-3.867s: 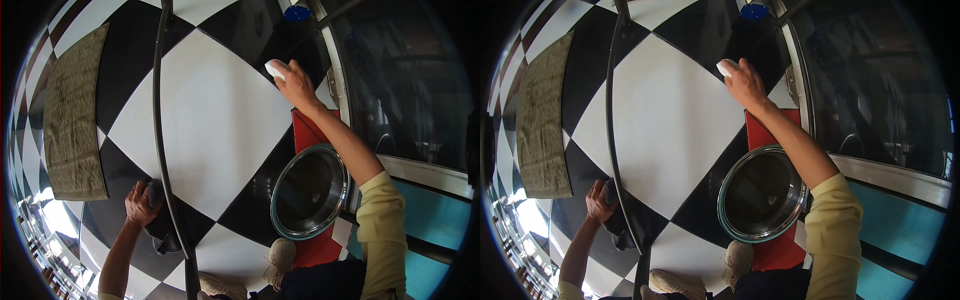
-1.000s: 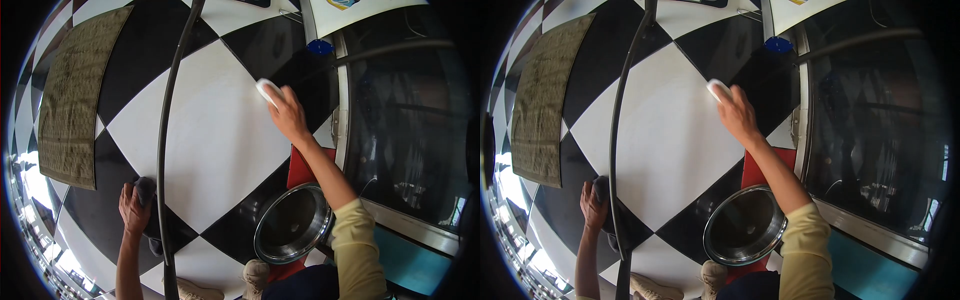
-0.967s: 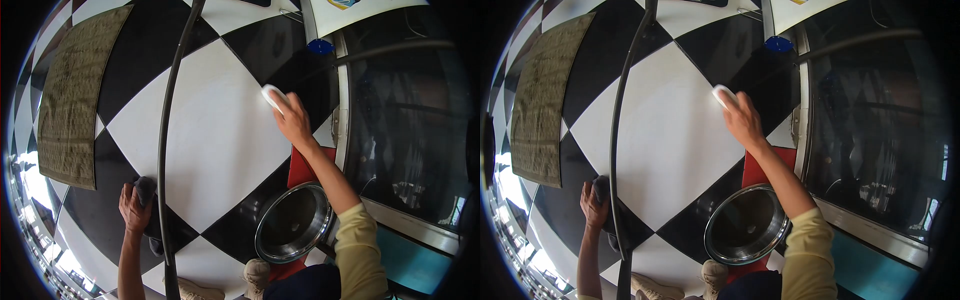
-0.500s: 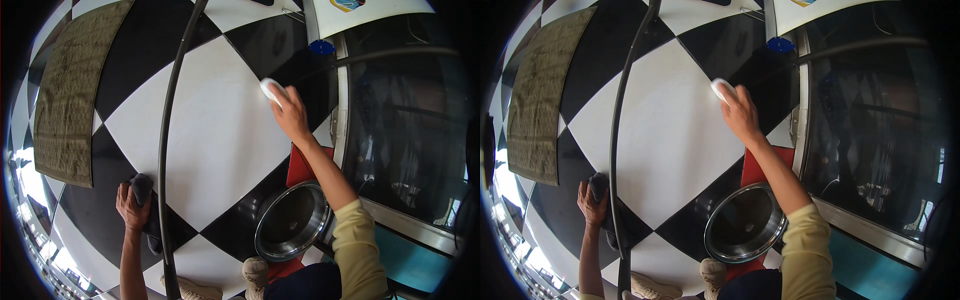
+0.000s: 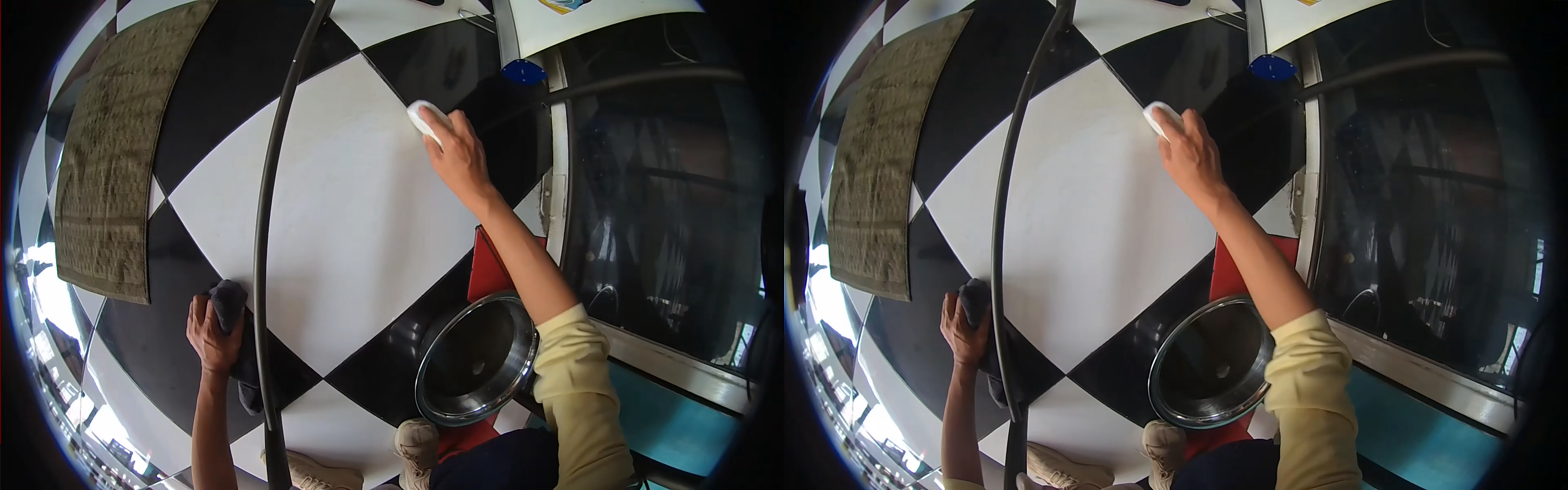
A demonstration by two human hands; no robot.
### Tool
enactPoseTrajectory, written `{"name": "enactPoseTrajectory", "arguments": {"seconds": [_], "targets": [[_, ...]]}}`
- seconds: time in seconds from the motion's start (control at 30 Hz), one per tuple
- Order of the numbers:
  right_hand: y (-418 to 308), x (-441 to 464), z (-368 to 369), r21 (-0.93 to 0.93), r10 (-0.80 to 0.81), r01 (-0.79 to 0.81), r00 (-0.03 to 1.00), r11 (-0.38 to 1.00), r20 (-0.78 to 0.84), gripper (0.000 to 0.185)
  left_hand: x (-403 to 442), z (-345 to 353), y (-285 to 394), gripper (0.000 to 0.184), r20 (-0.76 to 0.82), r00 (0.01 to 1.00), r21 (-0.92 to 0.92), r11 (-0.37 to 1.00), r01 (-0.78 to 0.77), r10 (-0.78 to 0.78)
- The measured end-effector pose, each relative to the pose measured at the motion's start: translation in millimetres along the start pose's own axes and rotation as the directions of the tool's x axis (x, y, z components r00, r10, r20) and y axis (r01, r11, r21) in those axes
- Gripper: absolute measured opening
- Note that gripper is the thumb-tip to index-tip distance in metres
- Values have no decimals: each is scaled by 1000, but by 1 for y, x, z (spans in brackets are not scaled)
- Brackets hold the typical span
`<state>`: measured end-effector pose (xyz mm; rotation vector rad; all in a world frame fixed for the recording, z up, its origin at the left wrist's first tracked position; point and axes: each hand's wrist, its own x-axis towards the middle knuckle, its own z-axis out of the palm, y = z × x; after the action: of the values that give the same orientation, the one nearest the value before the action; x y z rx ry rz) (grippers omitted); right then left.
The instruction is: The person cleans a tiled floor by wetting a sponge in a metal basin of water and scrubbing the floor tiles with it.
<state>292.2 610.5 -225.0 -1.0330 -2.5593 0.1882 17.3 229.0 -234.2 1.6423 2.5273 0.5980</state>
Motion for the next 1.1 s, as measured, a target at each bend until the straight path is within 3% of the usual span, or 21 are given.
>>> {"name": "enactPoseTrajectory", "arguments": {"seconds": [0.17, 0.3, 0.53, 0.7, 0.87, 1.03, 1.1], "targets": [[14, -55, -24, -2, 13, -13, 999, 1000, 52, 48, -2, 0, -1, 32, 8, 1000, -2, 1000, 23, -23], [2, 0, -3, -11, -6, 5, 1000, 1000, -13, 48, -1, 2, 0, 32, -1, 1000, 9, 1000, 10, -10], [9, -57, -28, 26, 17, -18, 998, 999, 59, 50, -4, 1, -3, 33, 34, 998, -10, 999, 51, -50], [-2, 2, 0, 41, 18, -18, 1000, 999, 13, 52, -8, 4, -9, 46, 67, 996, 8, 998, 55, -55], [-8, -47, -18, 58, -107, 104, 993, 993, 49, 48, -9, 2, -9, 46, 91, 992, -13, 996, 93, -91], [-5, -6, 2, 70, -18, 20, 999, 997, -32, 52, -9, 3, -10, 47, 98, 992, 6, 997, 81, -82], [-18, -28, -6, 74, -47, 43, 998, 996, 50, 50, -10, 3, -11, 47, 68, 996, 27, 998, 53, -55]]}}
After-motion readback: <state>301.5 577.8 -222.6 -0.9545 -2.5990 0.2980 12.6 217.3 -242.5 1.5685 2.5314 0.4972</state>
